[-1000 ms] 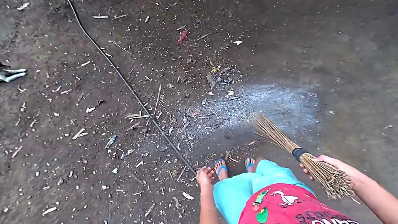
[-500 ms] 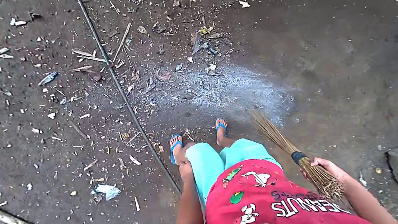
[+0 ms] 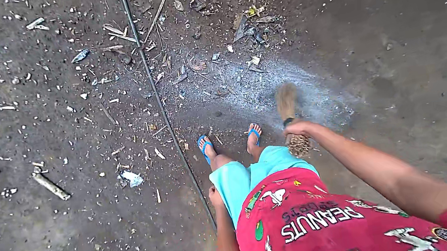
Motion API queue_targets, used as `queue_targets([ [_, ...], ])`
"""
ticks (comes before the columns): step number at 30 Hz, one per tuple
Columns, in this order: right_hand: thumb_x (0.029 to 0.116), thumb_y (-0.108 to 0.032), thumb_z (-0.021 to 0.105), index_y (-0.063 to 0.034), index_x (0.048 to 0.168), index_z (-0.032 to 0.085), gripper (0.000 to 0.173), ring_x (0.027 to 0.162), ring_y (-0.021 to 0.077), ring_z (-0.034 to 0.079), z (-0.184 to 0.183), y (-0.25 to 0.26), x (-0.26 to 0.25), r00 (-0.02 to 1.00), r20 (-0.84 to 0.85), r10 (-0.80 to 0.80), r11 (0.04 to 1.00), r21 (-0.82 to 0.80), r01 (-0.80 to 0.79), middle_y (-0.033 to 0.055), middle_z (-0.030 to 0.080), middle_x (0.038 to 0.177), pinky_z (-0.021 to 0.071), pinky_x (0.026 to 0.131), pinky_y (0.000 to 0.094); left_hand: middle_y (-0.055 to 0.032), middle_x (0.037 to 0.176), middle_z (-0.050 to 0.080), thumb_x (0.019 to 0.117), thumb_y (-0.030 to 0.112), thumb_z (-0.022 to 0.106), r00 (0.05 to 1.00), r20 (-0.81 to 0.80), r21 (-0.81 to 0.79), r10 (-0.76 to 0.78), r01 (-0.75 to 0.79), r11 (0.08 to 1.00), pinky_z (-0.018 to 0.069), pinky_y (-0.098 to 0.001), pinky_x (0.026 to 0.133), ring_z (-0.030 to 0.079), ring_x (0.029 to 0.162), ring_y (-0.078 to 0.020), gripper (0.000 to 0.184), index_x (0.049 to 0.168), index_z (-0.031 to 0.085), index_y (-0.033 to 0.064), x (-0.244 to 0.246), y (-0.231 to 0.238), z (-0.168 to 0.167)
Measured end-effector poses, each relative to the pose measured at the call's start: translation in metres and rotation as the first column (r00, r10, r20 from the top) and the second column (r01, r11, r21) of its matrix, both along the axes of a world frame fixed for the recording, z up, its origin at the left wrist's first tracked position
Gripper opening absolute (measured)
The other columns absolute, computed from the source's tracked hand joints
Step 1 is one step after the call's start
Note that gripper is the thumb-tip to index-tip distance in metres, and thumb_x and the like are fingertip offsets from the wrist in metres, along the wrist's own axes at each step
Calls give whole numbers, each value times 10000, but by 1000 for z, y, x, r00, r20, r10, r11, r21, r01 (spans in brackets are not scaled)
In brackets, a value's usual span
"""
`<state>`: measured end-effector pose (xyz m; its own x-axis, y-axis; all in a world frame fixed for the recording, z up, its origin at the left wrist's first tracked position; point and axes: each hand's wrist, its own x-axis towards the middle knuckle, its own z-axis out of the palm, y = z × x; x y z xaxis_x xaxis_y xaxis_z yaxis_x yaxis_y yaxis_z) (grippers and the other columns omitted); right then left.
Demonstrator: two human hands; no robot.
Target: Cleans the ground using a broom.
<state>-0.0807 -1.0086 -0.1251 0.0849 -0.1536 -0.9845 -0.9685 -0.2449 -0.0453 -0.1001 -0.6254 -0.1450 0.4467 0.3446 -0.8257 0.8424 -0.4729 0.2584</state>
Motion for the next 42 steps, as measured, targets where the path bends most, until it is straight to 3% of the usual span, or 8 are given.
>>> queue_targets([
  [6, 888, -153, 726, 34, 1286, 533, 480, 884, 242, 632, 26, 73, 106, 961, 235, -144, 918, 395, 41, 184, 634, 1044, 537, 810, 437, -262, 1127, 622, 1100, 65, 394, 984, 47, -71, 174, -170, 983, 484, -386, 900, 589, 962, -229, 286, 1238, 553, -130, -2, -14, 4],
  [11, 808, -72, 656, -83, 1512, 396, 751, 797, 188, 704, -13, 18, 26, 858, 338, -387, 775, 624, 104, 122, 700, 1084, 609, 690, 346, -268, 1181, 653, 1078, 110, 481, 992, -3, -95, -125, 124, 988, 486, -506, 987, 632, 1106, -326, 281, 1248, 596, -82, 38, -16, -9],
  [16, 694, -86, 757, -106, 1601, 257, 1036, 977, 222, 700, 43, 0, -70, 879, 283, -383, 895, 350, 278, 153, 652, 1247, 605, 818, 392, -271, 1187, 655, 1083, 135, 482, 980, -64, -123, -188, 180, 976, 493, -502, 983, 639, 1102, -331, 297, 1255, 595, -79, 74, 3, -39],
  [22, 877, -90, 687, -9, 1278, 562, 428, 795, 217, 658, 72, 5, -90, 902, 70, -425, 882, -192, 431, 146, 666, 971, 561, 720, 415, -269, 1262, 646, 1071, 224, 510, 874, -223, -118, -432, 416, 902, 475, -587, 1026, 613, 1217, -399, 352, 1313, 595, -18, 134, 27, -39],
  [26, 1031, -305, 537, -19, 1249, 575, 361, 847, 197, 588, 31, 34, -4, 865, -90, -494, 861, -187, 472, 128, 615, 1024, 510, 773, 414, -263, 1265, 643, 1102, 232, 429, 859, -175, -170, -482, 456, 874, 458, -577, 1046, 613, 1212, -385, 375, 1307, 597, -33, 149, 59, -48],
  [34, 883, -321, 762, 44, 1508, 346, 834, 1291, 389, 542, -2, 242, 166, 954, 237, 185, 863, 426, -273, 287, 504, 1429, 427, 1074, 585, -257, 1130, 647, 1087, 75, 436, 980, -99, -198, -175, 153, 968, 508, -426, 929, 632, 1003, -255, 280, 1234, 580, -115, 145, 107, -28],
  [39, 809, -95, 799, -31, 1588, 307, 923, 1369, 354, 493, 2, 193, 149, 889, 458, 10, 830, 493, -263, 245, 445, 1533, 405, 1129, 530, -270, 1197, 659, 1079, 151, 479, 895, -169, -220, -412, 373, 901, 492, -525, 1002, 643, 1126, -342, 318, 1272, 601, -70, 189, 107, -35],
  [42, 821, -214, 820, -115, 1572, 353, 890, 1277, 407, 559, 33, 163, 131, 844, 462, 271, 885, 226, -408, 243, 555, 1414, 438, 1051, 627, -264, 1206, 649, 1103, 187, 415, 888, -35, -254, -459, 437, 863, 481, -504, 1022, 630, 1138, -329, 364, 1274, 602, -74, 217, 85, -41],
])
